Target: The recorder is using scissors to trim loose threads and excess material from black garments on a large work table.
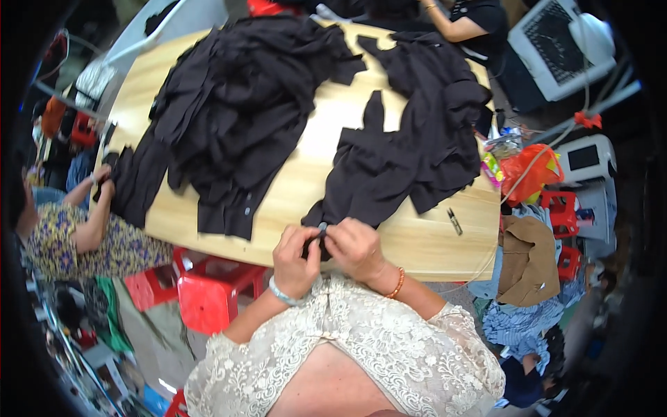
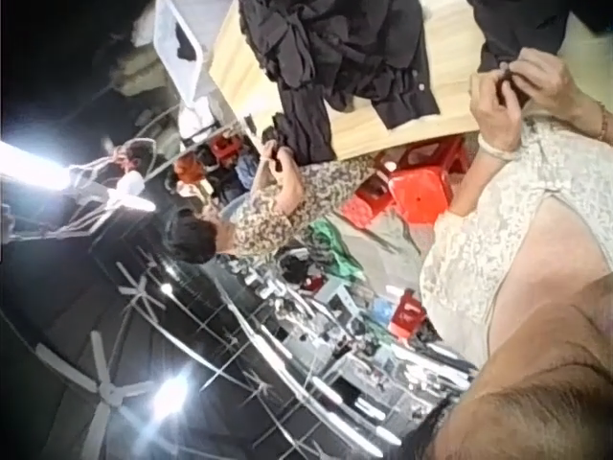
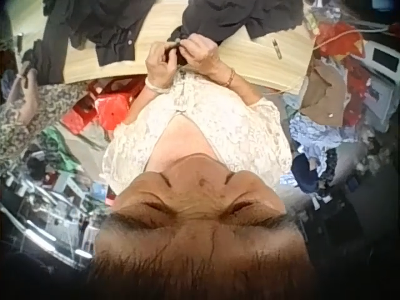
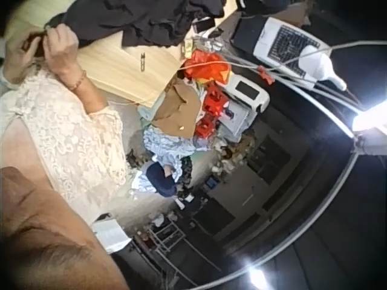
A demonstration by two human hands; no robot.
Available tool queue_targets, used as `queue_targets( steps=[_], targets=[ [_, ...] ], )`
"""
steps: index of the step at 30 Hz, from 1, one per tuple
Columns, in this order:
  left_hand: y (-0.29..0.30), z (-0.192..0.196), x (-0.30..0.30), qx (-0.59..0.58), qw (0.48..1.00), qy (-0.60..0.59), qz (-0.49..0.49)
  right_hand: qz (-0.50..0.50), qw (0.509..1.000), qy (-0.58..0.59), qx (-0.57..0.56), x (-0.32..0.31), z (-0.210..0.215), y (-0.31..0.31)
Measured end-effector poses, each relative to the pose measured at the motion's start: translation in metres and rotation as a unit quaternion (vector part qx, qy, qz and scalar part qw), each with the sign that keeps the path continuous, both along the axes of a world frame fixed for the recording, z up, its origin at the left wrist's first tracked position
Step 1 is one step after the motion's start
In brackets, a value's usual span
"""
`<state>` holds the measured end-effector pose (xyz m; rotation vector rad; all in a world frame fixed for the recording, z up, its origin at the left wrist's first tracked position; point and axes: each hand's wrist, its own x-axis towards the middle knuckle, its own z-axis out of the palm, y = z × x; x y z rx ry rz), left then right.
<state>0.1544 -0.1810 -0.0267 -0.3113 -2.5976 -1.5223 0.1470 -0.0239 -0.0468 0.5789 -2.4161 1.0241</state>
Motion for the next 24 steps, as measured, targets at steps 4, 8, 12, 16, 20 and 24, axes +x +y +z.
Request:
queue_targets(
  steps=[4, 8, 12, 16, 20, 24],
  targets=[
    [0.000, -0.006, -0.001, 0.010, 1.000, -0.016, 0.011, 0.012, 1.000, 0.007, 0.004, -0.005, -0.005, -0.001],
    [-0.005, -0.013, 0.005, 0.002, 0.999, -0.031, 0.017, 0.034, 0.999, 0.009, 0.010, -0.003, -0.012, 0.000],
    [-0.006, -0.017, 0.008, 0.005, 1.000, -0.013, 0.017, 0.039, 0.999, 0.030, 0.005, 0.000, -0.012, -0.003],
    [-0.008, -0.015, 0.004, 0.020, 0.996, -0.089, 0.010, 0.048, 0.999, 0.017, 0.011, 0.000, -0.012, -0.002],
    [-0.009, -0.035, -0.004, 0.012, 0.996, -0.086, -0.010, 0.054, 0.997, -0.041, 0.022, -0.003, -0.014, 0.003],
    [-0.018, -0.053, -0.017, 0.037, 0.994, -0.085, -0.066, 0.022, 0.979, -0.180, -0.094, -0.007, -0.022, 0.014]
  ],
)
